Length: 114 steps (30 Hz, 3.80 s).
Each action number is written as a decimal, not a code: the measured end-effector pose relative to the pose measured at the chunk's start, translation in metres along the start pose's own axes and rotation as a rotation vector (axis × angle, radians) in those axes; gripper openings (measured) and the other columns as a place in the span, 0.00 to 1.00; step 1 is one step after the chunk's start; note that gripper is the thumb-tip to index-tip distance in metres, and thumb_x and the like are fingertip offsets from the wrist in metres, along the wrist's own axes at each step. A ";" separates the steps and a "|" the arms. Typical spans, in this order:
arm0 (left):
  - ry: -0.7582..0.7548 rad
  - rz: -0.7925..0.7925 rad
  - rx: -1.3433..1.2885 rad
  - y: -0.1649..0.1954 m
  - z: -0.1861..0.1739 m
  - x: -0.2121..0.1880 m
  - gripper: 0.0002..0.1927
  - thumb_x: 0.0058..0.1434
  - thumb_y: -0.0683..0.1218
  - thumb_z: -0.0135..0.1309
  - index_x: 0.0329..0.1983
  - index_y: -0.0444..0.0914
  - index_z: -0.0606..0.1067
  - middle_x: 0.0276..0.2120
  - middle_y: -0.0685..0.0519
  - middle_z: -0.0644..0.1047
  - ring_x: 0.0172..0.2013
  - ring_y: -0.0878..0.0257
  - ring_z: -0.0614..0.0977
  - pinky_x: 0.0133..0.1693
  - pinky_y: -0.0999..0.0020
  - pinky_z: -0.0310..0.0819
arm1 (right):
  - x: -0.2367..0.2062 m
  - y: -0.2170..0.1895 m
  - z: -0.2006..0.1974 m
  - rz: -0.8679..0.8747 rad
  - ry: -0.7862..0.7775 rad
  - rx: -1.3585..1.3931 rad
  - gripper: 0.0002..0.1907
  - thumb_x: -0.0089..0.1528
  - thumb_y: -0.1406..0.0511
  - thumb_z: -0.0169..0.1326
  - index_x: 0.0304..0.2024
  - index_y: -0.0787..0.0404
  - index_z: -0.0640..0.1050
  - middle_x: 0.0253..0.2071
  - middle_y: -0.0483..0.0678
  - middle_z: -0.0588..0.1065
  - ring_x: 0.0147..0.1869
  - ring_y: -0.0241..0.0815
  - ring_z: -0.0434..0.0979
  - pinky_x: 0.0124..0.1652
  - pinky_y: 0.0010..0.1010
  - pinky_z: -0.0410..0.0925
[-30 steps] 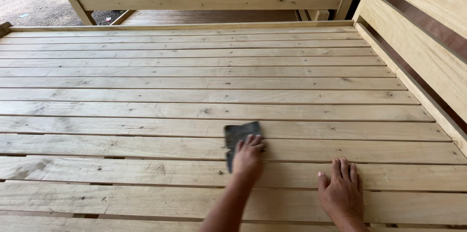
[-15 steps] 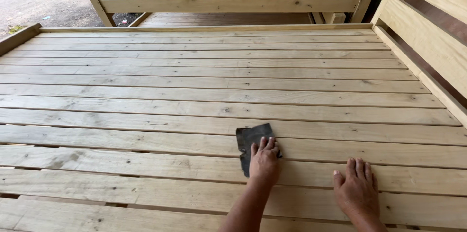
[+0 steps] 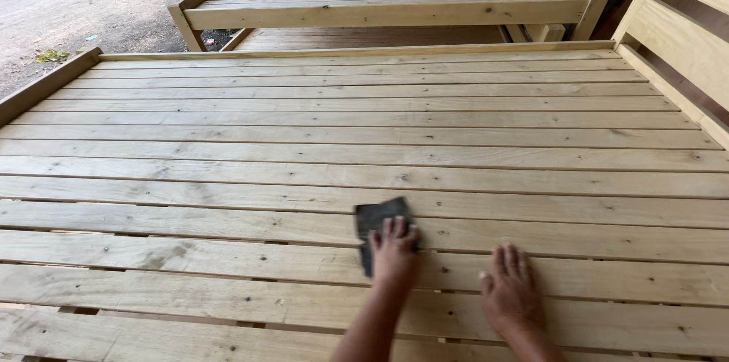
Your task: The person sands the slatted surface of a wooden bed frame by hand, rubbing a piece of sandpaper back and forth across the planks. They work across different sections of the frame, briefly refold the sandpaper, and continue sanding other areas.
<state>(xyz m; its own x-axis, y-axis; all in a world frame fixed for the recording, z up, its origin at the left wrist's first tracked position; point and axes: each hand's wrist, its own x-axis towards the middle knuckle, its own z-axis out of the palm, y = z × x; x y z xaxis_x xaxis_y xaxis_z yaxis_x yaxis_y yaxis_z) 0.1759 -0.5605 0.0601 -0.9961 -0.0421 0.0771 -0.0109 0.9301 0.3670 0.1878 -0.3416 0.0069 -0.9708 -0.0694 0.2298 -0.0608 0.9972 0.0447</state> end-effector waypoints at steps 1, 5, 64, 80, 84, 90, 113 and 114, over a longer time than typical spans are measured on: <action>-0.012 0.078 -0.045 0.008 0.005 -0.001 0.27 0.65 0.50 0.48 0.70 0.49 0.66 0.75 0.50 0.56 0.75 0.51 0.50 0.70 0.36 0.37 | -0.004 -0.024 0.001 -0.006 -0.022 0.016 0.36 0.67 0.49 0.33 0.74 0.56 0.54 0.77 0.50 0.50 0.81 0.51 0.44 0.73 0.41 0.43; -0.041 0.090 -0.020 -0.039 -0.019 -0.002 0.25 0.67 0.49 0.45 0.69 0.51 0.68 0.75 0.59 0.59 0.76 0.57 0.54 0.71 0.40 0.43 | -0.006 -0.083 -0.005 0.004 -0.002 0.070 0.35 0.66 0.50 0.37 0.73 0.56 0.57 0.76 0.49 0.53 0.80 0.50 0.46 0.73 0.42 0.44; -0.073 0.231 -0.181 -0.052 -0.011 -0.011 0.21 0.68 0.51 0.44 0.63 0.51 0.74 0.73 0.54 0.61 0.74 0.51 0.54 0.71 0.40 0.37 | -0.008 -0.101 0.007 0.042 0.016 0.064 0.34 0.65 0.53 0.39 0.71 0.58 0.61 0.75 0.49 0.56 0.80 0.51 0.49 0.73 0.41 0.47; -0.068 0.165 -0.119 -0.040 -0.014 -0.010 0.27 0.60 0.46 0.48 0.66 0.48 0.72 0.73 0.51 0.60 0.74 0.46 0.53 0.70 0.36 0.37 | -0.009 -0.108 -0.002 0.032 0.066 0.064 0.32 0.65 0.53 0.40 0.70 0.57 0.64 0.75 0.49 0.58 0.79 0.52 0.52 0.72 0.41 0.50; -0.003 0.145 -0.078 -0.110 -0.046 -0.009 0.22 0.69 0.50 0.43 0.65 0.53 0.73 0.73 0.56 0.62 0.75 0.51 0.56 0.71 0.40 0.41 | -0.009 -0.112 -0.005 0.045 0.112 0.122 0.31 0.66 0.53 0.38 0.70 0.57 0.64 0.75 0.47 0.59 0.79 0.50 0.52 0.73 0.41 0.50; 0.099 -0.319 0.121 -0.269 -0.107 -0.015 0.25 0.70 0.53 0.42 0.71 0.55 0.65 0.76 0.57 0.55 0.76 0.53 0.50 0.71 0.41 0.38 | -0.008 -0.124 -0.015 0.090 0.086 0.108 0.31 0.66 0.54 0.36 0.70 0.57 0.63 0.75 0.47 0.57 0.79 0.49 0.51 0.71 0.41 0.49; -0.015 -0.241 0.062 -0.309 -0.121 -0.011 0.31 0.67 0.58 0.43 0.73 0.49 0.61 0.76 0.53 0.50 0.76 0.48 0.44 0.70 0.36 0.31 | -0.019 -0.278 -0.019 -0.022 0.131 0.194 0.29 0.68 0.56 0.36 0.69 0.58 0.65 0.73 0.47 0.61 0.78 0.47 0.53 0.72 0.37 0.49; 0.028 -0.145 0.009 -0.287 -0.111 -0.011 0.28 0.68 0.56 0.43 0.71 0.49 0.63 0.76 0.53 0.52 0.76 0.48 0.45 0.71 0.35 0.31 | -0.021 -0.278 -0.019 -0.024 0.132 0.189 0.29 0.67 0.56 0.36 0.69 0.58 0.65 0.73 0.47 0.62 0.78 0.46 0.53 0.72 0.36 0.50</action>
<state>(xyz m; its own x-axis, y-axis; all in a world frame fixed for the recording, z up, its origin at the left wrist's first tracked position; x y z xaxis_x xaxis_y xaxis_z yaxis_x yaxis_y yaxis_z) 0.1993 -0.8675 0.0572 -0.9812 -0.1867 0.0494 -0.1560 0.9168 0.3677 0.2291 -0.6179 0.0080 -0.9304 -0.0837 0.3568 -0.1375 0.9822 -0.1282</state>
